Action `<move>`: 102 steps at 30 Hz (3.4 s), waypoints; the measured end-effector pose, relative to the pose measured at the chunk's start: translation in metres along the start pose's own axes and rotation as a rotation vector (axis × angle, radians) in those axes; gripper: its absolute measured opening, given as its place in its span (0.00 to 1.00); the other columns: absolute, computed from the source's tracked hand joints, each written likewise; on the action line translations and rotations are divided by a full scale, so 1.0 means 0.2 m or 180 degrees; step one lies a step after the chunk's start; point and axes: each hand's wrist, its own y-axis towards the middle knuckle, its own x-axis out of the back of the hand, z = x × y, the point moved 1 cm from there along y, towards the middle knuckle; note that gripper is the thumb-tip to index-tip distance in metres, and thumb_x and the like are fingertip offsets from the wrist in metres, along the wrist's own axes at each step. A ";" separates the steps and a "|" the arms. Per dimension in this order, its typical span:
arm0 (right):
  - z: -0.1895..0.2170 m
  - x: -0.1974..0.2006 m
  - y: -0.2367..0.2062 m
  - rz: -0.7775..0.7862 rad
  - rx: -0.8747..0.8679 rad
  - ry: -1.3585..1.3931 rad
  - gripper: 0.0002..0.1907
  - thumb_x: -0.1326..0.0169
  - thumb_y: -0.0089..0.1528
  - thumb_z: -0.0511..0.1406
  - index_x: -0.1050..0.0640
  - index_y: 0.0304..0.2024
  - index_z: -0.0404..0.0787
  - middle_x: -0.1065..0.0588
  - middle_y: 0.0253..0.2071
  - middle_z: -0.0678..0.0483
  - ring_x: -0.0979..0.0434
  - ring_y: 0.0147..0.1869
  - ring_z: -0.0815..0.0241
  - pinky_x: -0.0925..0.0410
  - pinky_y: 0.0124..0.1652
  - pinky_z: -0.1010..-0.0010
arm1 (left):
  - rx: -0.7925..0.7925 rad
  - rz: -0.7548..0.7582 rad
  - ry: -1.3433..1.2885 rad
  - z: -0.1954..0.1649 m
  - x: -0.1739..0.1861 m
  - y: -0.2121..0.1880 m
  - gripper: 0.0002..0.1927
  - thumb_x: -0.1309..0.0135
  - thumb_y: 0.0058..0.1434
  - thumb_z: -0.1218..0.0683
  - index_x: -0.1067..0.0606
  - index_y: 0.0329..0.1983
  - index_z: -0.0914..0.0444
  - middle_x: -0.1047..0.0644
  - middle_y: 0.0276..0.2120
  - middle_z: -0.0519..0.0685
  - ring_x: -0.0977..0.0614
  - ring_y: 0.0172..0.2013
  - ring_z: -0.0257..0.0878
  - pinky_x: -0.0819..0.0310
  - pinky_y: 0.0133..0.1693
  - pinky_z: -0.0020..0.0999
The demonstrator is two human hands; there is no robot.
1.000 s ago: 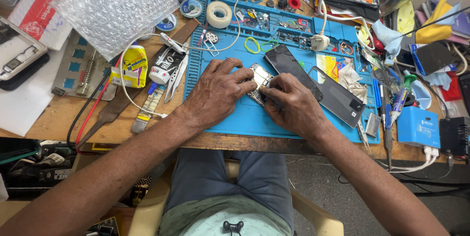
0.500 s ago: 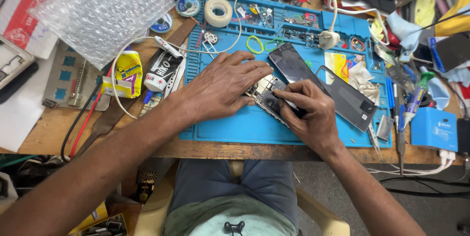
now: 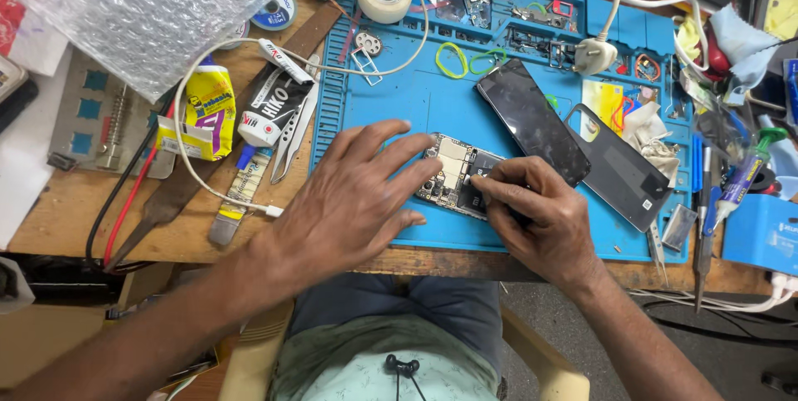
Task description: The person repairs a disassembled smartphone at a workbench. They hold and align the screen assembly against the phone frame, press it into place, connect a charging cable to the phone, and repeatedly press and reposition the display and frame while checking the fit.
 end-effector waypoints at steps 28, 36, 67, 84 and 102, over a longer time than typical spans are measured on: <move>0.00 -0.02 -0.02 0.0235 0.0219 -0.0011 0.23 0.42 0.59 0.22 0.20 0.55 0.43 0.27 0.52 0.47 0.19 0.51 0.57 0.22 0.45 0.70 | -0.0553 0.0215 0.0473 -0.01 -0.07 0.01 0.30 0.38 0.57 0.44 0.28 0.61 0.59 0.30 0.57 0.51 0.33 0.62 0.51 0.40 0.59 0.49; 0.01 -0.01 -0.02 0.0161 0.0166 0.0004 0.18 0.41 0.61 0.24 0.20 0.53 0.42 0.25 0.50 0.49 0.18 0.49 0.59 0.21 0.43 0.72 | -0.0883 0.0319 0.0786 0.00 -0.03 0.04 0.31 0.42 0.60 0.40 0.29 0.60 0.61 0.29 0.56 0.50 0.32 0.59 0.50 0.40 0.58 0.49; 0.04 0.04 0.03 0.0140 0.0269 0.0105 0.12 0.39 0.59 0.27 0.17 0.46 0.39 0.22 0.44 0.50 0.18 0.43 0.56 0.24 0.41 0.68 | -0.0980 0.0585 0.0913 -0.08 0.05 0.09 0.21 0.46 0.62 0.53 0.27 0.59 0.58 0.25 0.52 0.47 0.27 0.56 0.46 0.35 0.53 0.45; 0.03 0.03 0.01 0.0271 0.0531 -0.0114 0.15 0.42 0.59 0.25 0.18 0.49 0.38 0.25 0.46 0.46 0.20 0.46 0.52 0.25 0.43 0.63 | -0.0897 0.0398 0.1108 -0.06 0.00 0.03 0.22 0.47 0.59 0.57 0.24 0.58 0.59 0.25 0.57 0.45 0.27 0.58 0.47 0.34 0.56 0.45; 0.02 0.03 0.03 0.0386 0.0562 -0.0110 0.16 0.42 0.59 0.25 0.18 0.48 0.40 0.25 0.46 0.46 0.20 0.46 0.50 0.25 0.43 0.63 | -0.0866 0.0436 0.1108 -0.05 -0.01 0.03 0.21 0.50 0.61 0.58 0.25 0.58 0.59 0.26 0.58 0.45 0.29 0.59 0.47 0.36 0.58 0.47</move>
